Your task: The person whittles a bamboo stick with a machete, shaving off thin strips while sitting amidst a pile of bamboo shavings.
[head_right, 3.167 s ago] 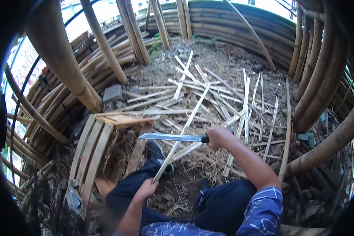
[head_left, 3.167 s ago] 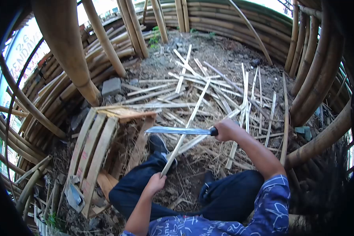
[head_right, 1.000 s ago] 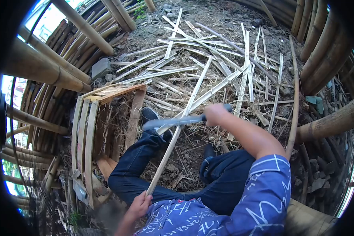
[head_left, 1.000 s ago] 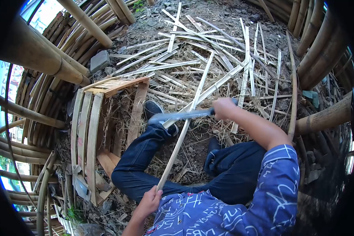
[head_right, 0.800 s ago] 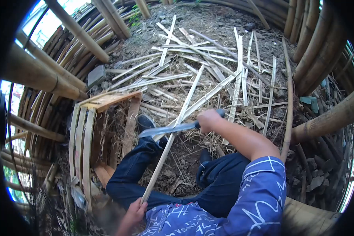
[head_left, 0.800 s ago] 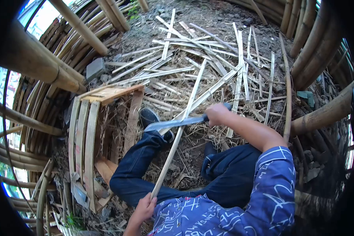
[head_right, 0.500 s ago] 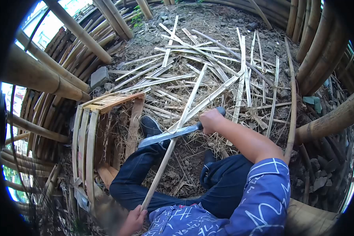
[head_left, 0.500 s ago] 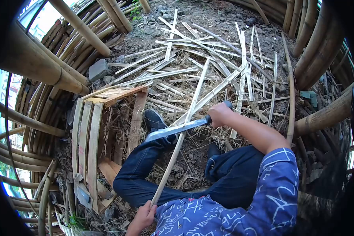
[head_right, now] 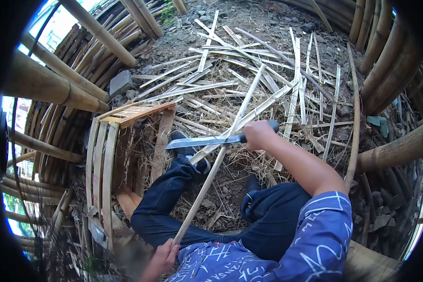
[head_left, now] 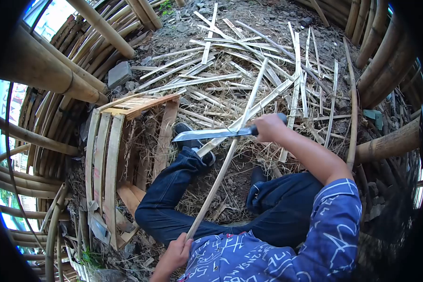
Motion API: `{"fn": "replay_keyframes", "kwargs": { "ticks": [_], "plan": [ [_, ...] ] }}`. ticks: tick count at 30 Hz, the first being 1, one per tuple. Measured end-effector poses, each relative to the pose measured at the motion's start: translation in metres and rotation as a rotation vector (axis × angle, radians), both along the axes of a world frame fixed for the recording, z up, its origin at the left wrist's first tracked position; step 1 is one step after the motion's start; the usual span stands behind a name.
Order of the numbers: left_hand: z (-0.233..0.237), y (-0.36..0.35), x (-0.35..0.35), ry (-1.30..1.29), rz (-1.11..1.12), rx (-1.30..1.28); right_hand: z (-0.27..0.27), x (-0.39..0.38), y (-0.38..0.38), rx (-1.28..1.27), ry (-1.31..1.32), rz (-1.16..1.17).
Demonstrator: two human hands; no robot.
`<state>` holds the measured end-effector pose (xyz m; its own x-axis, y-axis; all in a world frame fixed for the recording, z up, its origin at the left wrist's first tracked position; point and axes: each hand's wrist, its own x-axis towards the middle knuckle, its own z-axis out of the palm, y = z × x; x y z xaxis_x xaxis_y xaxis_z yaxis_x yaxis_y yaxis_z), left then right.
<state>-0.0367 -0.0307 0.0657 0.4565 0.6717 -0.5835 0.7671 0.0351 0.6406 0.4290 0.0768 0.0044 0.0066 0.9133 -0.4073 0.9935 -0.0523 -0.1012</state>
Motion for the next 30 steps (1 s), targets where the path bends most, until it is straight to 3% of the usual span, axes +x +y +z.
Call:
{"fn": "replay_keyframes", "kwargs": {
  "ticks": [3,10,12,14,17,20,24,27,30],
  "plan": [
    [-0.002,0.003,0.002,-0.001,-0.012,-0.035,-0.014,0.01,-0.002,0.09,-0.055,-0.037],
    [0.004,0.009,-0.003,0.067,-0.006,0.0,0.021,-0.004,-0.005,0.055,-0.035,0.043],
    [0.008,0.004,-0.016,0.083,0.012,-0.01,0.031,0.019,0.002,-0.088,-0.116,-0.136],
    [0.006,-0.001,-0.03,0.077,0.027,-0.019,0.011,0.059,0.0,-0.013,-0.2,-0.318],
    [-0.001,-0.005,-0.042,0.127,-0.004,-0.023,-0.003,0.093,-0.024,0.151,-0.207,-0.453],
    [-0.01,-0.006,-0.035,0.009,0.025,-0.043,0.005,0.083,-0.041,0.132,-0.125,-0.455],
    [-0.009,0.015,-0.017,0.032,0.039,0.008,0.02,0.056,-0.036,0.107,0.015,-0.337],
    [-0.011,0.024,-0.014,0.027,0.047,0.09,0.015,0.034,-0.028,0.183,0.107,-0.125],
    [-0.01,0.026,-0.007,0.009,0.076,0.132,0.035,0.001,-0.017,0.092,0.072,0.005]
  ]
}}
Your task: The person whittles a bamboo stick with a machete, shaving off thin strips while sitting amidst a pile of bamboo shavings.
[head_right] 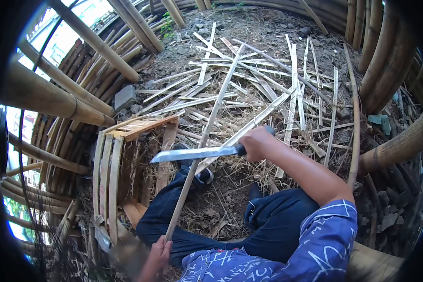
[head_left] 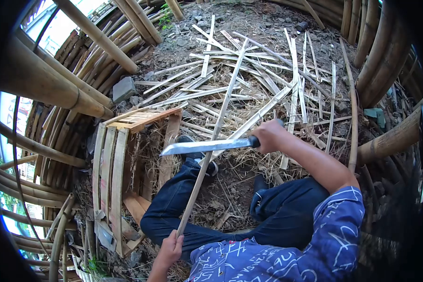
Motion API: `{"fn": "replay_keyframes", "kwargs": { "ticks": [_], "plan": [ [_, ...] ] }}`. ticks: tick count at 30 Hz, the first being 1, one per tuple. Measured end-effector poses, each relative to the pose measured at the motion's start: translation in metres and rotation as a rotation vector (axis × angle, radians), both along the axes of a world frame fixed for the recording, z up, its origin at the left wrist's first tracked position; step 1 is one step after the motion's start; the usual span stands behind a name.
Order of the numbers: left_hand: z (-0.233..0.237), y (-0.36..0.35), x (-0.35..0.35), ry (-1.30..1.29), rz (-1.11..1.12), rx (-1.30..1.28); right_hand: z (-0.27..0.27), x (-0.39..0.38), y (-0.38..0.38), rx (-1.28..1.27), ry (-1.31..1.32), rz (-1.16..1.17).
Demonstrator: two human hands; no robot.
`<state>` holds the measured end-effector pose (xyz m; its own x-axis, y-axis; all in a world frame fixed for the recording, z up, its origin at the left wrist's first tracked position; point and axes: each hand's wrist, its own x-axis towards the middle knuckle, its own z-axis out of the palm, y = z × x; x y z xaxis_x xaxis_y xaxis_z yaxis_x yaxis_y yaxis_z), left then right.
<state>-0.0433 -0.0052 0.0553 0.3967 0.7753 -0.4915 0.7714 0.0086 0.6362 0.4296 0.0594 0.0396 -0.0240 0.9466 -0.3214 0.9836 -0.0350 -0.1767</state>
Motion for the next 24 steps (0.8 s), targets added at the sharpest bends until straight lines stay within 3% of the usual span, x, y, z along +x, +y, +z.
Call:
{"fn": "replay_keyframes", "kwargs": {
  "ticks": [2,4,8,11,14,18,20,24],
  "plan": [
    [-0.001,-0.008,-0.004,-0.031,-0.004,0.005,-0.007,0.001,0.005,0.032,0.028,0.034],
    [0.001,-0.012,-0.007,-0.023,-0.023,0.026,-0.004,0.016,0.014,-0.087,0.018,-0.2],
    [0.001,-0.018,-0.004,-0.018,-0.028,-0.056,-0.027,0.045,0.01,0.036,-0.155,-0.116],
    [-0.007,-0.016,-0.016,-0.026,-0.062,-0.064,-0.017,0.076,0.001,-0.001,-0.188,-0.385],
    [-0.001,-0.026,-0.013,-0.006,-0.043,-0.104,-0.027,0.084,-0.008,0.042,-0.211,-0.437],
    [-0.011,-0.019,-0.01,0.011,-0.03,-0.135,-0.022,0.069,-0.004,0.016,-0.181,-0.369],
    [-0.01,-0.018,-0.007,0.009,-0.021,-0.108,-0.016,0.043,0.0,0.003,-0.035,-0.272],
    [-0.005,-0.013,0.002,-0.041,-0.031,-0.054,-0.01,0.007,0.016,0.09,-0.047,-0.084]
  ]
}}
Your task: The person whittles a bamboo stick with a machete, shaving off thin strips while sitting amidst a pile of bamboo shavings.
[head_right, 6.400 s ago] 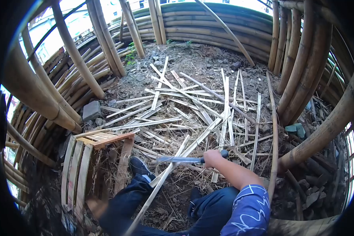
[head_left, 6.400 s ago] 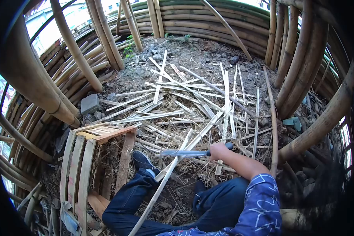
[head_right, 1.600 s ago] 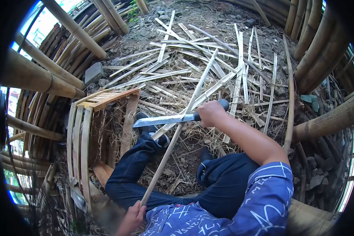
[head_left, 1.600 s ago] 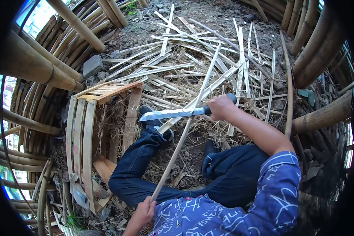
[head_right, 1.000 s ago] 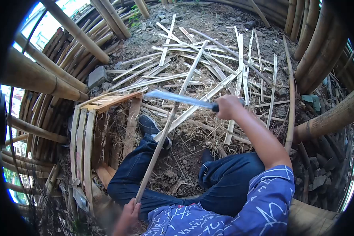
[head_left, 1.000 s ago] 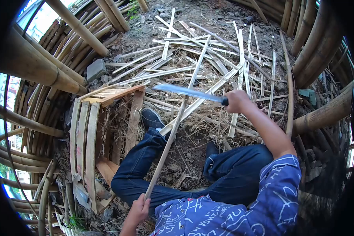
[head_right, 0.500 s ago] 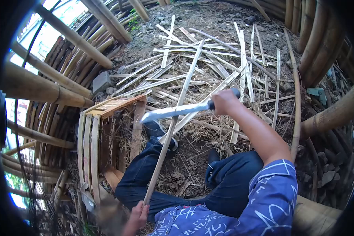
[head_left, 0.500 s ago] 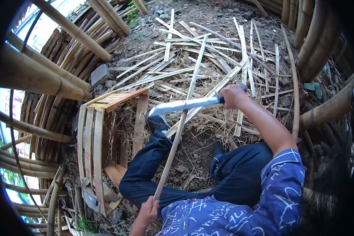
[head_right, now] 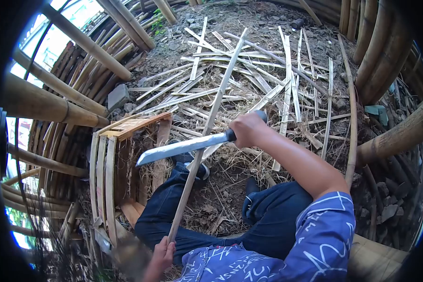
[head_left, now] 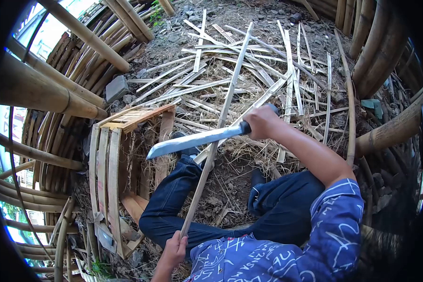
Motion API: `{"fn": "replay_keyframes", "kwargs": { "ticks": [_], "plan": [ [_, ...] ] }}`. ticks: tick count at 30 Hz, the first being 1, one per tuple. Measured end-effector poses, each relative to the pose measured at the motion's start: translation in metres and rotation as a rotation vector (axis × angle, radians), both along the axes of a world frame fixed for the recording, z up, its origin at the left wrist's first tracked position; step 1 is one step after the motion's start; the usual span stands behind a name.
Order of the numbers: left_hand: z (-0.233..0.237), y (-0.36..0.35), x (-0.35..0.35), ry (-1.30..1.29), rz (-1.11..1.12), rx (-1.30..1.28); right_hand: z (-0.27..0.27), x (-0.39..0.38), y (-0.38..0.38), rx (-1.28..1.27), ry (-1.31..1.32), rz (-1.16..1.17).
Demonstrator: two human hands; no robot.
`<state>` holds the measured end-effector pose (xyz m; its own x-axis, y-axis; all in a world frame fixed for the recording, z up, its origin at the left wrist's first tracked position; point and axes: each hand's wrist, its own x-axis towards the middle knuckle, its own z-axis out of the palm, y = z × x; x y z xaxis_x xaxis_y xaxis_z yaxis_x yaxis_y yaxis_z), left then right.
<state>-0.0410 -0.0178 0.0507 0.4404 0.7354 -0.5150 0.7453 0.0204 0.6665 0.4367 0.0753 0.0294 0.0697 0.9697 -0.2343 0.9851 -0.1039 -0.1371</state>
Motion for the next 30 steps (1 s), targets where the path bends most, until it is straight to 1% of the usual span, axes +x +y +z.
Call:
{"fn": "replay_keyframes", "kwargs": {
  "ticks": [2,4,6,7,12,14,15,17,18,20,21,22,24,26,28,30],
  "plan": [
    [0.001,0.002,-0.006,-0.011,0.003,0.023,0.014,0.005,0.006,-0.006,-0.064,-0.028],
    [0.001,-0.001,-0.016,-0.008,0.052,-0.01,0.01,0.021,0.004,-0.007,-0.042,-0.05],
    [0.005,0.001,-0.016,-0.011,0.041,-0.014,-0.004,0.035,0.002,0.124,-0.003,0.042],
    [0.006,0.001,-0.016,-0.019,0.023,-0.022,-0.001,0.033,0.001,0.091,-0.042,-0.003],
    [0.004,0.003,-0.011,-0.02,0.031,-0.022,0.008,0.035,-0.002,0.12,-0.051,0.008],
    [0.003,0.002,-0.01,-0.029,0.044,-0.002,0.009,0.031,0.003,0.083,-0.07,-0.049],
    [0.0,0.002,-0.01,-0.034,0.045,0.006,0.01,0.029,0.003,0.087,-0.072,-0.039],
    [0.0,0.002,-0.01,-0.036,0.053,0.018,0.008,0.022,0.001,0.202,0.003,0.043],
    [0.001,0.001,-0.009,-0.031,0.052,0.027,0.007,0.015,0.001,0.203,0.007,0.048],
    [0.008,0.0,-0.005,-0.023,0.055,0.033,0.011,-0.001,0.0,0.167,0.046,0.15],
    [0.012,0.001,-0.002,-0.007,0.045,0.047,0.015,-0.007,-0.001,0.19,0.07,0.22],
    [0.017,0.002,-0.002,0.01,0.034,0.063,0.019,-0.006,0.003,0.194,0.076,0.223],
    [0.021,-0.003,-0.01,0.02,0.02,0.07,0.025,0.006,0.016,-0.06,-0.167,-0.056],
    [0.024,-0.008,-0.012,0.016,0.008,0.078,0.018,0.062,0.019,-0.021,0.034,-0.395],
    [0.026,-0.011,-0.005,0.057,-0.026,0.011,0.008,0.088,0.001,0.087,-0.116,-0.382],
    [0.018,-0.01,0.0,0.017,-0.023,0.011,-0.001,0.08,-0.015,0.07,-0.063,-0.441]
  ]
}}
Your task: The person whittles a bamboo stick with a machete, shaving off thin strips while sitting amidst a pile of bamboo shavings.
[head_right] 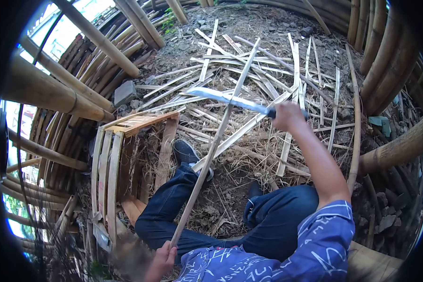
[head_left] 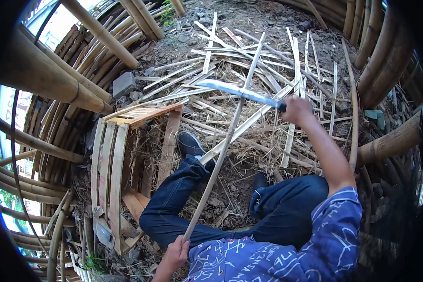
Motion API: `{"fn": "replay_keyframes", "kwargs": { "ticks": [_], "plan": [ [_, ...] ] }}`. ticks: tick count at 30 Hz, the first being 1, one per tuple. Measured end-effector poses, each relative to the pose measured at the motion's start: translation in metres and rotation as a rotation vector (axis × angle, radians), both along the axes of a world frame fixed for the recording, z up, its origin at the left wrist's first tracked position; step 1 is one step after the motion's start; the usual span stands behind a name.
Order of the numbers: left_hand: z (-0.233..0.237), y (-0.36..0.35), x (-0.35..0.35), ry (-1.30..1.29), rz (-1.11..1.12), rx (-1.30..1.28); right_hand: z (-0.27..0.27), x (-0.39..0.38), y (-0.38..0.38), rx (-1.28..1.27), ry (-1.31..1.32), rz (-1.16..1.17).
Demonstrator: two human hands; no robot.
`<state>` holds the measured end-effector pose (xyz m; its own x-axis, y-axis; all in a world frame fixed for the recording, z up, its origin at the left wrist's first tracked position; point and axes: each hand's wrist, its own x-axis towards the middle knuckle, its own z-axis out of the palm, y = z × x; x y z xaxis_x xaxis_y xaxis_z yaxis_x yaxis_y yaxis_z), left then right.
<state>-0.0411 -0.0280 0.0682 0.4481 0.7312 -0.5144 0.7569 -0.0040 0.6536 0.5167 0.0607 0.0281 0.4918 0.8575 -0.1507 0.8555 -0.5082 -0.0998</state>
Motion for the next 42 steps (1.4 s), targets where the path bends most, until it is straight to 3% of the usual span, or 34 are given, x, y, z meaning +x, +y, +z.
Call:
{"fn": "replay_keyframes", "kwargs": {
  "ticks": [6,12,16,21,24,26,31,32,34,36,37,42],
  "plan": [
    [-0.016,0.019,0.001,-0.02,-0.037,0.046,0.02,-0.049,-0.007,0.057,0.032,0.339],
    [-0.017,0.01,-0.012,-0.06,-0.017,0.032,0.016,-0.02,0.009,-0.026,-0.074,0.273],
    [-0.01,-0.002,-0.034,0.031,-0.049,0.058,0.008,0.02,-0.005,-0.084,-0.071,-0.053],
    [-0.033,-0.004,-0.062,0.026,-0.031,-0.031,0.001,0.032,-0.02,-0.034,-0.209,-0.007],
    [-0.023,0.0,-0.048,0.01,-0.076,0.033,0.004,0.024,-0.019,-0.014,-0.169,0.028],
    [-0.038,-0.007,-0.055,-0.019,-0.015,0.032,0.006,0.007,-0.013,0.175,-0.054,0.1],
    [-0.043,-0.007,-0.059,-0.016,0.052,0.082,0.028,-0.029,0.001,0.141,-0.013,0.308],
    [-0.042,-0.009,-0.065,0.008,0.027,0.125,0.036,-0.025,0.004,0.147,-0.009,0.31],
    [-0.032,-0.011,-0.07,0.042,-0.003,0.163,0.045,-0.002,0.008,0.055,0.034,0.027],
    [-0.02,-0.018,-0.06,-0.076,0.01,0.074,0.041,0.021,0.002,0.053,-0.134,-0.013],
    [-0.021,-0.016,-0.06,-0.014,-0.035,0.039,0.037,0.018,0.0,0.027,-0.142,-0.054],
    [-0.072,-0.029,-0.114,-0.019,-0.025,0.093,0.024,-0.005,-0.01,0.116,-0.105,0.136]
  ]
}}
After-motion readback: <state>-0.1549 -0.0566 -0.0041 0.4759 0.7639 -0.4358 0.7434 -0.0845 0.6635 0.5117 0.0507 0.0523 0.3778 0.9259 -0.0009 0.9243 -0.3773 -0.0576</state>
